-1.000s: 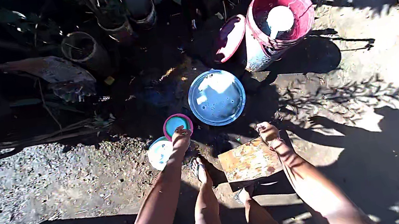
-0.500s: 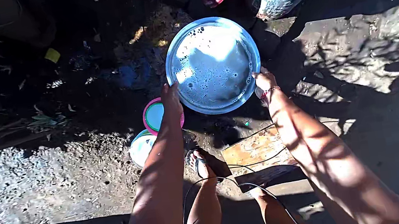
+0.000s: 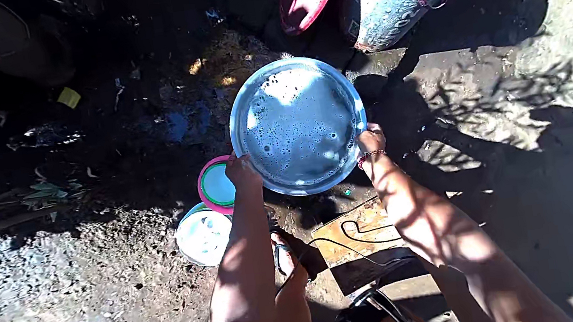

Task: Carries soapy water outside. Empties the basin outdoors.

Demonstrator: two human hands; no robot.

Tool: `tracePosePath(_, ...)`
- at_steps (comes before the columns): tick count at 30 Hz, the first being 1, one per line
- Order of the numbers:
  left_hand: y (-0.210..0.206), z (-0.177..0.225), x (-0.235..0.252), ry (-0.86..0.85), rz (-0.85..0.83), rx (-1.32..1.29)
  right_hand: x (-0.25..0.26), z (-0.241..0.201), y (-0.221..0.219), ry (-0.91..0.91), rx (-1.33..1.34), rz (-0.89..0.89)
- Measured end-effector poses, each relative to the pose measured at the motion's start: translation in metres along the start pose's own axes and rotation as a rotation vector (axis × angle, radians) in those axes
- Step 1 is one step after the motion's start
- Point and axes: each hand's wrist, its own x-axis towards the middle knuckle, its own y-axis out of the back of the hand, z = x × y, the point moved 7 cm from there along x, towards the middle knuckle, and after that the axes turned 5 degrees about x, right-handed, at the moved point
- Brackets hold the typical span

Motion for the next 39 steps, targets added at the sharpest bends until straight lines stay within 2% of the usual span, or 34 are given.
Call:
tracePosePath(5,0.055,0.035,-0.061,0.031,0.057,0.066,-0.061,-0.041,0.028,0.088,-0.201,-0.038)
tracePosePath(9,0.119,0.083,-0.145,0.012,0.078,0.221,-0.147,-0.083,0.061,0.223,-0.156,-0.066)
tracePosePath(11,0.151,0.12,-0.194,-0.07,0.107,0.124,-0.194,-0.113,0.077,0.274,-0.176,-0.097)
tracePosePath(13,0.185,0.147,-0.239,-0.049,0.122,-0.083,-0.245,-0.144,0.092,0.349,-0.25,-0.176)
tracePosePath(16,0.244,0.177,-0.295,0.083,0.261,-0.188,-0.319,-0.182,0.106,0.489,-0.241,-0.29)
tracePosePath(19,0.312,0.194,-0.344,0.04,0.282,-0.19,-0.397,-0.213,0.112,0.61,-0.249,-0.395)
tracePosePath(23,0.42,0.21,-0.425,0.023,0.37,-0.207,-0.523,-0.241,0.11,0.815,-0.497,-0.496)
tracePosePath(26,0.502,0.205,-0.484,0.037,0.458,-0.3,-0.611,-0.232,0.102,0.926,-0.6,-0.582)
tracePosePath(30,0.616,0.191,-0.537,0.039,0.528,-0.392,-0.72,-0.192,0.075,0.995,-0.635,-0.738)
tracePosePath(34,0.734,0.168,-0.561,0.049,0.683,-0.482,-0.828,-0.134,0.031,1.072,-0.657,-0.876)
tracePosePath(39,0.866,0.139,-0.592,0.033,0.866,-0.573,-0.952,-0.055,-0.033,1.043,-0.684,-1.066)
